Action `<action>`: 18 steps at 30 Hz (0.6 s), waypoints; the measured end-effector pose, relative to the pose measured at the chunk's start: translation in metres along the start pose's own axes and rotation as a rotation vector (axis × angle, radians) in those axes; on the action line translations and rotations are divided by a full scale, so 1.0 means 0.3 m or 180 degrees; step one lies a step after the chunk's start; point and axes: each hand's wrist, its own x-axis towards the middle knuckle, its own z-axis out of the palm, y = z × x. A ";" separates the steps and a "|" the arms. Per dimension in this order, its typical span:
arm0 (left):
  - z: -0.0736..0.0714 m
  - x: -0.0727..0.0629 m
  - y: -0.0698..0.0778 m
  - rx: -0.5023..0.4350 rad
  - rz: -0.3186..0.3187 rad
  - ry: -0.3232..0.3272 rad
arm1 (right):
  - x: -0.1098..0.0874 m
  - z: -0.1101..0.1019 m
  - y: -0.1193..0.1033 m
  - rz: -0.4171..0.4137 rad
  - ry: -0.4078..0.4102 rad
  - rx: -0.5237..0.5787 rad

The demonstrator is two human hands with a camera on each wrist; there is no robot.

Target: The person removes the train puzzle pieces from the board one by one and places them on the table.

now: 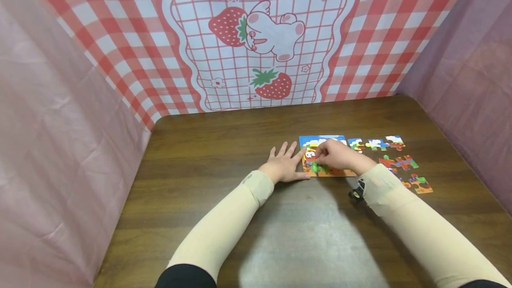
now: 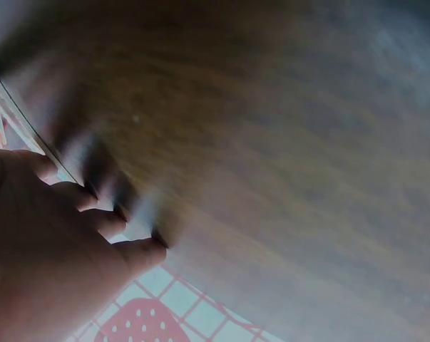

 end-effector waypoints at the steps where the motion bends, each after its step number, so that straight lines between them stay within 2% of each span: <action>1: 0.001 0.000 0.000 -0.0006 0.0002 -0.0001 | -0.002 -0.001 0.002 -0.0010 -0.0023 0.0004; 6: 0.004 0.002 0.000 -0.0037 0.0020 0.0007 | -0.010 -0.008 0.007 -0.0075 -0.0081 0.0079; 9: 0.008 0.004 -0.002 -0.0055 0.0012 0.0003 | -0.023 -0.022 0.017 -0.0046 -0.0137 0.0265; 14: 0.007 0.002 -0.004 -0.0076 0.0026 0.0004 | -0.070 -0.074 0.046 0.0072 -0.0156 0.0570; 18: 0.001 -0.004 -0.004 -0.0079 0.0047 0.0019 | -0.117 -0.125 0.083 0.0105 -0.0131 0.0598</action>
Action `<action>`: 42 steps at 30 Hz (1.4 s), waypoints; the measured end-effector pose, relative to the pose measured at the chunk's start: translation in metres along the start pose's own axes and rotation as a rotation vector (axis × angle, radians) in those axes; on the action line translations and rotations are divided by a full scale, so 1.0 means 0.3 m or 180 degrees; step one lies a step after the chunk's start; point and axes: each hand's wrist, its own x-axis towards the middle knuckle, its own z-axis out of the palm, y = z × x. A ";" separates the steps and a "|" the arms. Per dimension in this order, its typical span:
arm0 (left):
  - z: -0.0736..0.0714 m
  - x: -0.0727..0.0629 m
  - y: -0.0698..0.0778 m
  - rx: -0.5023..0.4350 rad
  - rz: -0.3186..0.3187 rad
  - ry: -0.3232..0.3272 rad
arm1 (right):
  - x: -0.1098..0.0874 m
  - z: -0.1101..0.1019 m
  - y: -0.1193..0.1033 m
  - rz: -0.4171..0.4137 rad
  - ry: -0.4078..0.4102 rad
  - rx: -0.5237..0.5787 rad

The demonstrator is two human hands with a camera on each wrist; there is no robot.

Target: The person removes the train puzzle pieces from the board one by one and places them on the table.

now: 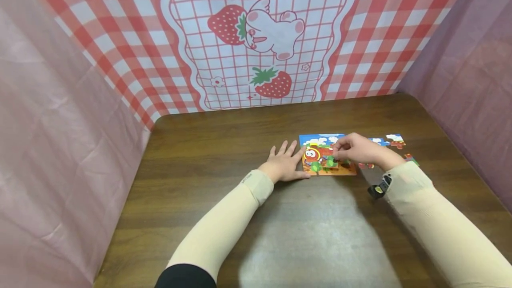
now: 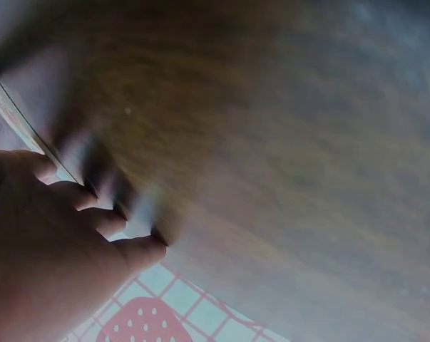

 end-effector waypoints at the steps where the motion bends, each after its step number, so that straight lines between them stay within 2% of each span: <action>1: -0.001 -0.001 0.000 0.0006 -0.0003 -0.0003 | -0.012 -0.013 0.010 0.0011 0.0007 -0.0011; 8: 0.000 0.002 0.000 0.0018 0.0011 0.0020 | -0.102 -0.098 0.085 0.0204 -0.0206 0.0103; 12: 0.001 0.003 -0.001 0.0003 0.0010 0.0033 | -0.148 -0.128 0.128 0.0268 -0.0332 0.0050; 21: -0.004 0.001 -0.001 -0.0001 0.0007 0.0026 | -0.207 -0.133 0.201 0.0318 -0.0603 0.0134; 30: -0.003 0.004 0.001 -0.0003 -0.0006 0.0006 | -0.209 -0.112 0.200 0.0270 -0.0429 -0.0330; 37: -0.004 0.005 -0.004 0.0004 -0.0001 -0.0002 | -0.206 -0.097 0.170 0.0510 -0.0373 -0.0458; 42: -0.003 0.005 -0.003 -0.0001 0.0010 0.0001 | -0.207 -0.088 0.181 0.0534 -0.0249 -0.0688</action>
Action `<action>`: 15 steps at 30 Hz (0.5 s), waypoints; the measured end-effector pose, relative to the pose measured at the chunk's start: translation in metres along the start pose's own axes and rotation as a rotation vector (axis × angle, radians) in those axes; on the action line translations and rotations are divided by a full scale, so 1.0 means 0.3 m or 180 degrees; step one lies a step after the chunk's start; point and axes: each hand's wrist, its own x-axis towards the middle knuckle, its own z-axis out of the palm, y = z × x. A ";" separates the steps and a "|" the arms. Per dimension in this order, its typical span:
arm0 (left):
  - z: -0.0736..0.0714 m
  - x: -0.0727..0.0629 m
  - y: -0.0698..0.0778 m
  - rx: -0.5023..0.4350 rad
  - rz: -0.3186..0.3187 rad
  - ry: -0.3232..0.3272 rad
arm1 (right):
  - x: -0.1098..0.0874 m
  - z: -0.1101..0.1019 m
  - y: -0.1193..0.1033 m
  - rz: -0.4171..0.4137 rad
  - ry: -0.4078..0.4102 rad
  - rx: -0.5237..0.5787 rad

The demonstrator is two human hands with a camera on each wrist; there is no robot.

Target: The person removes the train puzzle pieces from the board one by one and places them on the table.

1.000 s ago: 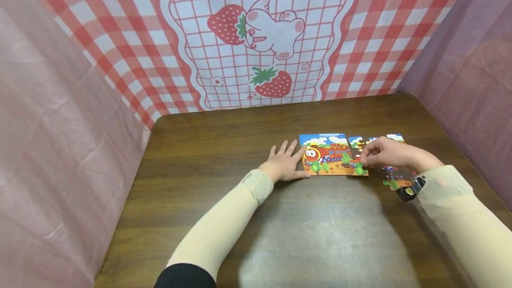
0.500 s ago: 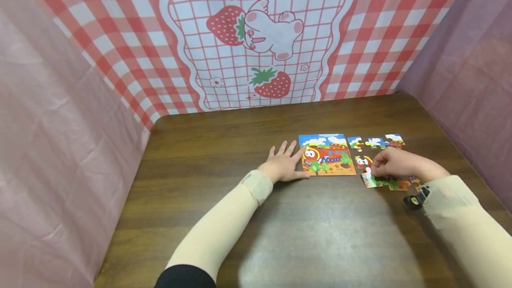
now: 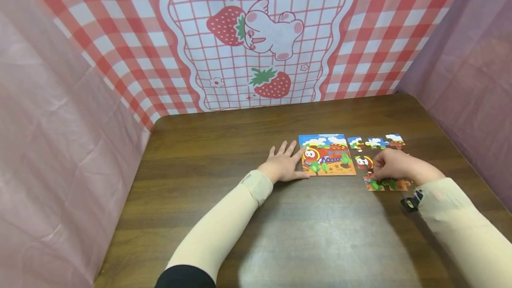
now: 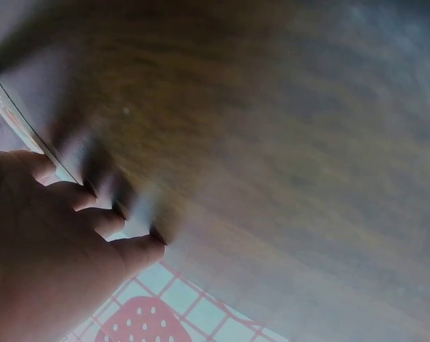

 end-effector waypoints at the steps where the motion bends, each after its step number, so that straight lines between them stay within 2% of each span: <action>1: -0.001 0.000 0.001 0.0008 -0.0002 0.0000 | 0.000 0.000 0.002 -0.0009 0.0025 -0.0040; 6: 0.000 0.004 -0.001 0.0019 -0.0019 0.0006 | -0.001 0.004 0.004 0.0006 0.0116 -0.0095; 11: 0.007 -0.003 -0.011 -0.0009 -0.0016 0.0010 | 0.000 0.015 0.002 -0.0012 0.0188 0.0005; 15: -0.001 -0.021 -0.026 -0.0056 0.0008 0.0104 | -0.012 0.014 0.002 0.0012 0.0284 -0.0018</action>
